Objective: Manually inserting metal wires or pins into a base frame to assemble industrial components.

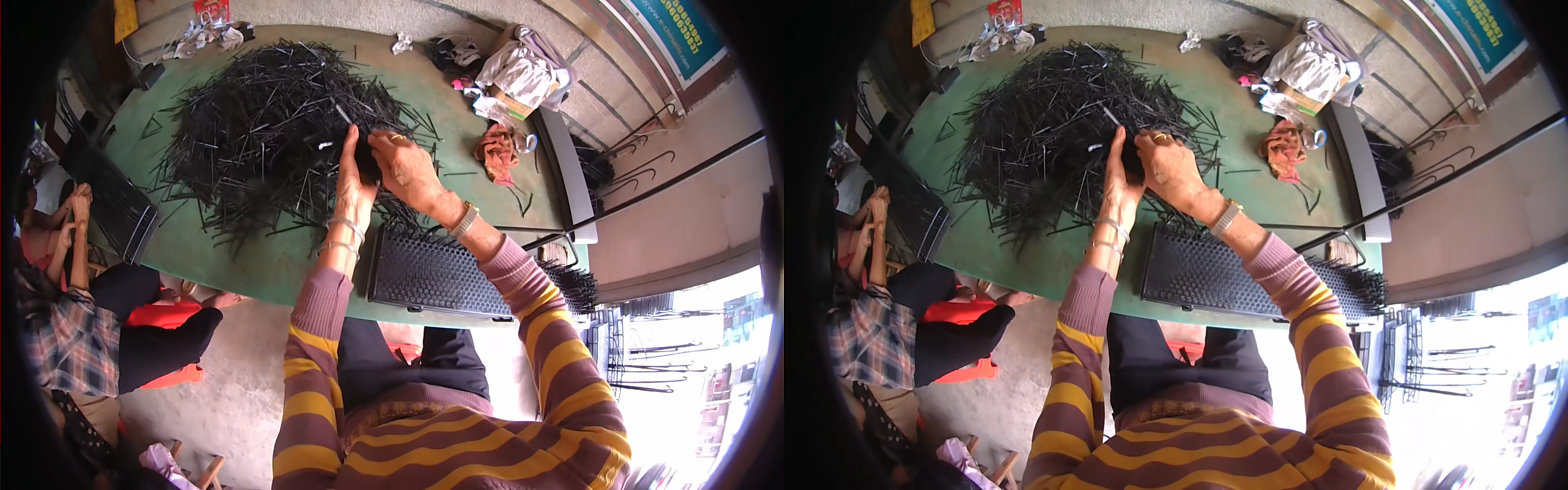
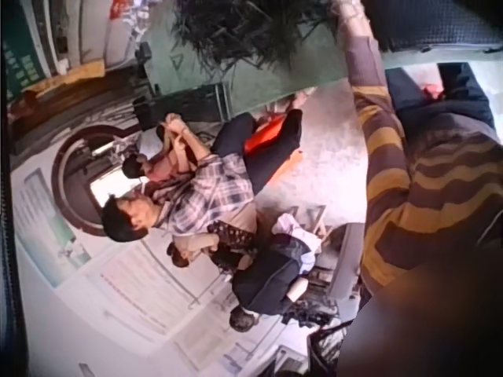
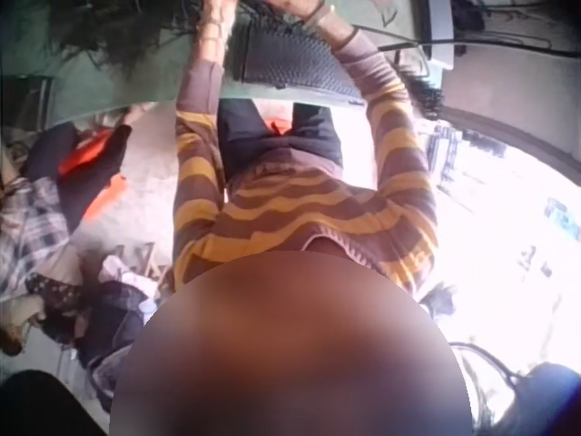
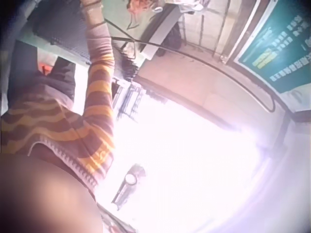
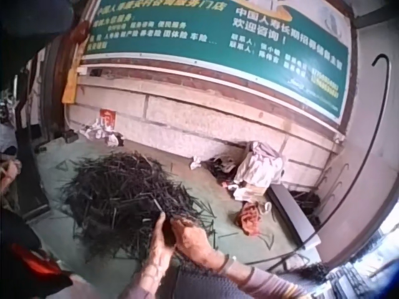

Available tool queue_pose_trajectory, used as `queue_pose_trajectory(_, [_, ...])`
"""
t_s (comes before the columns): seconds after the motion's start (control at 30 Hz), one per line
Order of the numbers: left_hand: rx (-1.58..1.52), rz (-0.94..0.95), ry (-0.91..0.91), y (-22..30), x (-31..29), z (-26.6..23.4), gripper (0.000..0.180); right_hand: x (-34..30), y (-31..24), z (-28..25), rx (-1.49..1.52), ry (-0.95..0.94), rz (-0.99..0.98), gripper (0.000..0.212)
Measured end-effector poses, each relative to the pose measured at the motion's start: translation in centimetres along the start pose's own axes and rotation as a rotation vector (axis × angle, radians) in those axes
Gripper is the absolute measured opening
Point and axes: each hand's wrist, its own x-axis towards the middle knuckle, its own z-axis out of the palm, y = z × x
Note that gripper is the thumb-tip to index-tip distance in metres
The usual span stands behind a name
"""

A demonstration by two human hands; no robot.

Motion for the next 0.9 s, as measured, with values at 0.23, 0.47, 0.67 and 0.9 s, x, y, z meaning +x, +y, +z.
queue_pose_trajectory(0.23, [0.114, 0.025, 0.088, 0.5, -0.5, -0.5, 0.042, 0.1, 0.8, 0.9, 0.011, 0.128, 0.084, 0.026])
queue_pose_trajectory(0.47, [0.257, -0.092, 0.177, 0.3, -1.9, -1.0, 0.037, -1.4, 1.7, 2.0, -0.07, 0.027, -0.037, 0.029])
queue_pose_trajectory(0.67, [0.509, 0.159, 0.255, 1.6, -1.4, -1.7, 0.029, 1.0, 3.5, 0.1, 0.374, -0.054, 0.223, 0.1])
queue_pose_trajectory(0.9, [0.776, 0.222, 0.114, 1.8, -2.0, -1.8, 0.036, 6.3, 3.0, 2.1, 0.616, -0.34, 0.238, 0.11])
